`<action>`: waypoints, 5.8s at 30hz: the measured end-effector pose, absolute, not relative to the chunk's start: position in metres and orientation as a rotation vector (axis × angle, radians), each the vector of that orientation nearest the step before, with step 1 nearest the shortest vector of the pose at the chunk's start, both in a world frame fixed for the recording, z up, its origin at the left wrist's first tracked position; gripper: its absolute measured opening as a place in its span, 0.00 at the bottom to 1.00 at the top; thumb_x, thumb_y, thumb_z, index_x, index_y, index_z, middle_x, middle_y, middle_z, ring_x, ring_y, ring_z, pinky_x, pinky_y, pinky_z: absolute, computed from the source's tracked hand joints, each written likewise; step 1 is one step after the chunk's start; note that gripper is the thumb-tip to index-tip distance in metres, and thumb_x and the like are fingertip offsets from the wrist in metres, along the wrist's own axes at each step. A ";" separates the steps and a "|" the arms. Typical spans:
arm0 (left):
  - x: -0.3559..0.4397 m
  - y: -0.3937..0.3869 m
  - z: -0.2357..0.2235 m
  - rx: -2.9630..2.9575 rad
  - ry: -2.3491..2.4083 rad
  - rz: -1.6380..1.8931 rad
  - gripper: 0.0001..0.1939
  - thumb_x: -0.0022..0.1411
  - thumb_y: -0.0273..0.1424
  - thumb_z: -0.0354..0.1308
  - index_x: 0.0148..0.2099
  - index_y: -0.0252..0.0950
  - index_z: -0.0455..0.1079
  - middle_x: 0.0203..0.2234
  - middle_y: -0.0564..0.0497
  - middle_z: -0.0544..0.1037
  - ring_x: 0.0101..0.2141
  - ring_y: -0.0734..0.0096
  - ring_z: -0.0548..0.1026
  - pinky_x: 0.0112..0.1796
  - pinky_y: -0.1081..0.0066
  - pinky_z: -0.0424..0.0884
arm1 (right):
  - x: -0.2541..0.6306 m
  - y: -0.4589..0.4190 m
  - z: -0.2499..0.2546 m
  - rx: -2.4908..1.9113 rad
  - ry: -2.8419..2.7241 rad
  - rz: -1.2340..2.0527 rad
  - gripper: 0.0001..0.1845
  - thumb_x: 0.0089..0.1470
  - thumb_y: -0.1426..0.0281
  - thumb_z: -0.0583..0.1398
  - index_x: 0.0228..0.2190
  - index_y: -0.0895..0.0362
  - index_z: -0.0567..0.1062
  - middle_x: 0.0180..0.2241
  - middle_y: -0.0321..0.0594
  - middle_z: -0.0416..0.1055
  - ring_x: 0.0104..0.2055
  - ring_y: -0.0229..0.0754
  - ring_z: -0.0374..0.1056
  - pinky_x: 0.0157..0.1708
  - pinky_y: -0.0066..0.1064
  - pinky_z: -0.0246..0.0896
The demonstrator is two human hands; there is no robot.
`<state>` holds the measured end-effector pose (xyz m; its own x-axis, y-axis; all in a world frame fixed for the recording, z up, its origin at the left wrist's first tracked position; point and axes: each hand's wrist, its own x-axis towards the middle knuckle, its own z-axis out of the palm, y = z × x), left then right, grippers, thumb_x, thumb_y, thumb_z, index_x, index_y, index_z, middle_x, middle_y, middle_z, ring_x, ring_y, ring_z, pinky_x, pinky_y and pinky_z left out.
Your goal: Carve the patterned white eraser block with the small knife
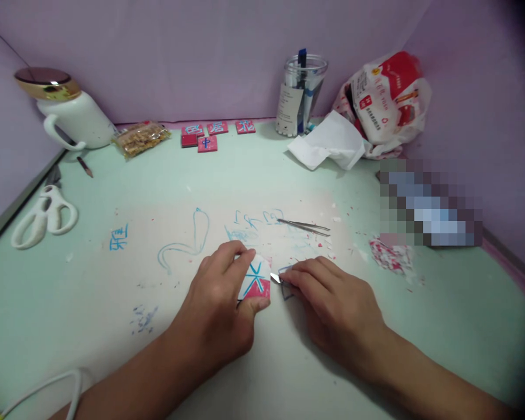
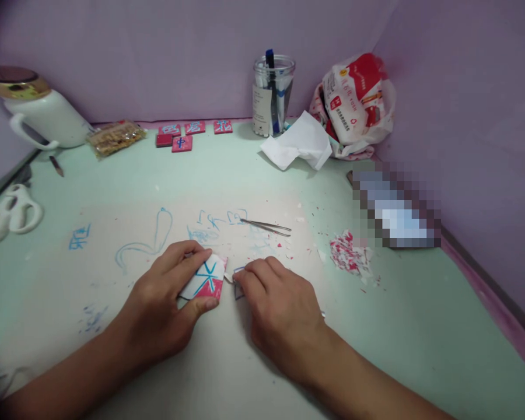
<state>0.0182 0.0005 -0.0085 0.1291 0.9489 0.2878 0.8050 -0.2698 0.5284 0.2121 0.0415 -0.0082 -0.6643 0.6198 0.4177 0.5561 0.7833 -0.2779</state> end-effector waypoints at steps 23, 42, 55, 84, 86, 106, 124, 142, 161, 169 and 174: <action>0.018 0.001 -0.007 2.146 1.752 0.880 0.22 0.53 0.27 0.58 0.51 0.25 0.67 0.45 0.38 0.70 0.42 0.56 0.71 0.42 0.55 0.74 | 0.208 0.040 -0.010 -0.831 -2.502 0.111 0.19 0.47 0.85 0.49 0.36 0.64 0.75 0.30 0.45 0.73 0.32 0.44 0.64 0.27 0.32 0.62; 0.017 0.001 -0.008 2.158 1.737 0.907 0.22 0.53 0.28 0.59 0.51 0.25 0.68 0.45 0.37 0.70 0.43 0.56 0.72 0.42 0.55 0.74 | 0.208 0.034 -0.008 -0.865 -2.453 0.128 0.16 0.49 0.85 0.50 0.35 0.65 0.75 0.31 0.45 0.73 0.32 0.44 0.65 0.27 0.33 0.65; 0.019 0.001 -0.008 2.130 1.784 0.921 0.22 0.50 0.28 0.62 0.48 0.27 0.69 0.43 0.39 0.72 0.40 0.58 0.74 0.39 0.59 0.76 | 0.204 0.031 -0.008 -0.892 -2.438 0.124 0.17 0.47 0.86 0.50 0.34 0.66 0.75 0.30 0.47 0.72 0.32 0.44 0.65 0.27 0.34 0.67; 0.014 0.001 -0.007 2.169 1.701 0.790 0.23 0.55 0.28 0.57 0.53 0.28 0.65 0.50 0.37 0.68 0.48 0.52 0.68 0.46 0.51 0.71 | 0.220 0.036 0.002 -1.079 -2.368 0.201 0.19 0.49 0.83 0.53 0.42 0.58 0.72 0.36 0.41 0.72 0.33 0.40 0.69 0.27 0.30 0.65; 0.013 0.001 -0.006 2.190 1.665 0.755 0.24 0.56 0.27 0.55 0.56 0.29 0.63 0.52 0.37 0.66 0.50 0.51 0.66 0.48 0.49 0.68 | 0.218 0.042 -0.001 -1.081 -2.392 0.146 0.20 0.49 0.84 0.53 0.41 0.56 0.73 0.36 0.41 0.72 0.34 0.41 0.70 0.27 0.30 0.64; 0.015 0.007 -0.002 2.219 1.559 0.847 0.30 0.48 0.18 0.52 0.56 0.28 0.62 0.48 0.41 0.67 0.49 0.58 0.64 0.51 0.57 0.62 | 0.218 0.052 0.001 -0.777 -2.425 0.235 0.20 0.45 0.85 0.54 0.39 0.59 0.75 0.36 0.41 0.74 0.34 0.41 0.67 0.32 0.34 0.64; 0.014 0.006 0.000 2.249 1.510 0.761 0.23 0.55 0.20 0.50 0.55 0.33 0.61 0.50 0.42 0.69 0.50 0.56 0.64 0.50 0.52 0.59 | 0.213 0.048 0.009 -0.821 -2.504 -0.008 0.17 0.49 0.83 0.56 0.35 0.56 0.79 0.33 0.34 0.77 0.32 0.40 0.66 0.25 0.32 0.58; 0.014 0.007 0.001 2.235 1.485 0.780 0.22 0.54 0.20 0.52 0.53 0.33 0.61 0.49 0.42 0.70 0.49 0.55 0.66 0.49 0.51 0.61 | 0.203 0.051 0.024 -0.760 -2.645 -0.131 0.19 0.48 0.85 0.51 0.32 0.56 0.78 0.31 0.36 0.76 0.29 0.43 0.65 0.24 0.36 0.57; 0.014 0.006 -0.001 2.201 1.518 0.772 0.23 0.55 0.20 0.52 0.54 0.34 0.60 0.50 0.43 0.70 0.50 0.55 0.66 0.49 0.50 0.63 | 0.211 0.064 0.020 -0.719 -2.778 0.033 0.20 0.41 0.85 0.50 0.30 0.54 0.74 0.25 0.36 0.66 0.27 0.40 0.60 0.21 0.31 0.43; 0.015 0.007 -0.003 2.181 1.533 0.785 0.23 0.54 0.21 0.52 0.53 0.37 0.60 0.49 0.44 0.71 0.49 0.55 0.67 0.48 0.51 0.65 | 0.213 0.066 0.022 -0.869 -2.748 0.360 0.21 0.39 0.83 0.51 0.32 0.55 0.75 0.24 0.36 0.65 0.25 0.36 0.62 0.22 0.26 0.49; 0.015 0.007 -0.003 2.190 1.538 0.810 0.22 0.54 0.20 0.52 0.52 0.35 0.61 0.48 0.43 0.71 0.49 0.55 0.67 0.48 0.52 0.65 | 0.214 0.064 0.023 -0.926 -2.736 0.452 0.22 0.39 0.83 0.52 0.34 0.54 0.77 0.25 0.36 0.66 0.26 0.36 0.64 0.24 0.26 0.51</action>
<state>0.0148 0.0074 -0.0034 0.2498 0.9343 0.2542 0.7377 -0.3537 0.5750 0.2141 0.0636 0.0226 -0.7780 0.6194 0.1052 0.5526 0.7543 -0.3545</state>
